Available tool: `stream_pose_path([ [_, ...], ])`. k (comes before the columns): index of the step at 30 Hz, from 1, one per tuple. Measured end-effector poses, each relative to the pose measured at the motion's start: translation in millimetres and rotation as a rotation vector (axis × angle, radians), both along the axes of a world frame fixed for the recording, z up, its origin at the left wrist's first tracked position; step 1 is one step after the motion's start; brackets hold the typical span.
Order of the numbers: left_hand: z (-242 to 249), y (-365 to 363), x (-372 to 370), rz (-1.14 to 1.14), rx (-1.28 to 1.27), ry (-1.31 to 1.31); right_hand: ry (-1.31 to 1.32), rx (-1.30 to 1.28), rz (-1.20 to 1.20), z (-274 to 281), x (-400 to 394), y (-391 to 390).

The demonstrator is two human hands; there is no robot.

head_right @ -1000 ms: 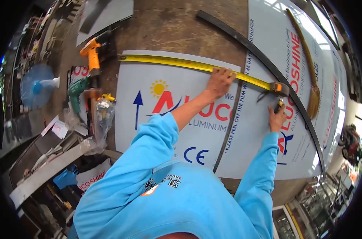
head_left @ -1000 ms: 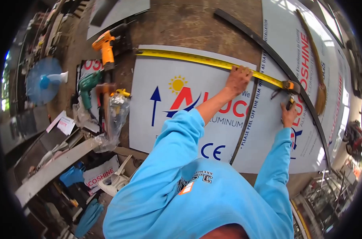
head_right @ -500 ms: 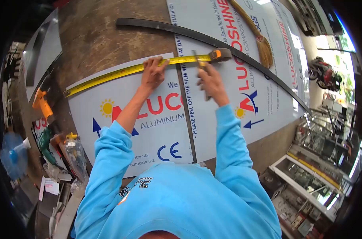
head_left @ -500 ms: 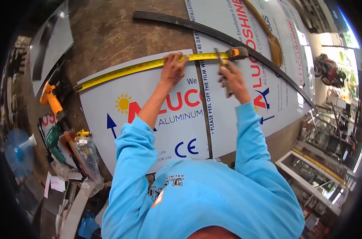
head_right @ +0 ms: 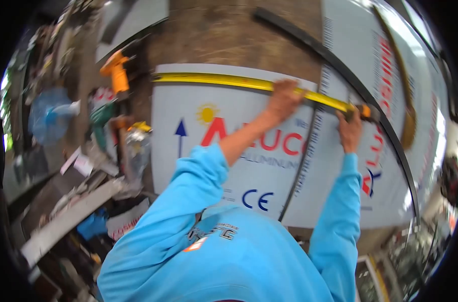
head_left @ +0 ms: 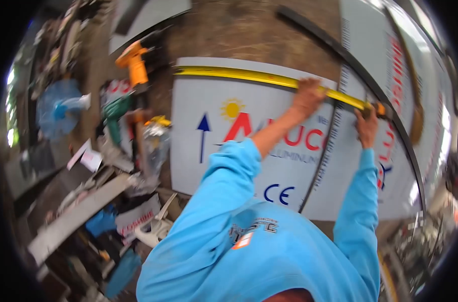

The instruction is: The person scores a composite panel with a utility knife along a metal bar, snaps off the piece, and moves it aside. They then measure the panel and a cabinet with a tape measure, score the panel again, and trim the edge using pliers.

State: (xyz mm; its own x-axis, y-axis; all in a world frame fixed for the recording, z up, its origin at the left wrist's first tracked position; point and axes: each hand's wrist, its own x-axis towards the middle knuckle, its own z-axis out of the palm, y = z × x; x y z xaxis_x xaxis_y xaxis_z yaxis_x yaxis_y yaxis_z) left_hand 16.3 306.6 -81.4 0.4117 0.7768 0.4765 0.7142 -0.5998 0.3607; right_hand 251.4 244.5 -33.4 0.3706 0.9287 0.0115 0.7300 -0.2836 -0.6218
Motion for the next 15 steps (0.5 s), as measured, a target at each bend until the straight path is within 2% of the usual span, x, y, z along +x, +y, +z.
stream_pose_path([
  [2,18,-6,-3,0.021,-0.046,-0.015,0.092,-0.169,-0.179,29,-28,-1],
  [3,21,-10,-5,0.044,-0.046,-0.002,0.103,-0.171,-0.155,23,-31,-3],
  [5,24,-11,-3,0.027,-0.127,-0.025,0.097,-0.017,-0.233,16,-29,-4],
  [8,25,-11,-8,0.007,-0.075,0.01,0.103,-0.093,-0.269,21,-29,-5],
  [9,23,-8,-11,-0.001,-0.073,0.005,0.099,-0.089,-0.277,7,-21,-6],
  [10,20,-6,-14,-0.017,-0.015,0.029,0.009,0.0,-0.163,-16,-7,-8],
  [12,6,-6,-10,-0.031,0.011,0.01,0.055,-0.124,-0.176,27,-33,-5],
  [13,1,-6,-6,-0.03,-0.025,-0.042,-0.047,0.053,0.072,-12,-8,-16],
  [15,7,-8,-6,-0.033,0.018,0.061,0.04,-0.043,0.037,10,-27,-24],
])
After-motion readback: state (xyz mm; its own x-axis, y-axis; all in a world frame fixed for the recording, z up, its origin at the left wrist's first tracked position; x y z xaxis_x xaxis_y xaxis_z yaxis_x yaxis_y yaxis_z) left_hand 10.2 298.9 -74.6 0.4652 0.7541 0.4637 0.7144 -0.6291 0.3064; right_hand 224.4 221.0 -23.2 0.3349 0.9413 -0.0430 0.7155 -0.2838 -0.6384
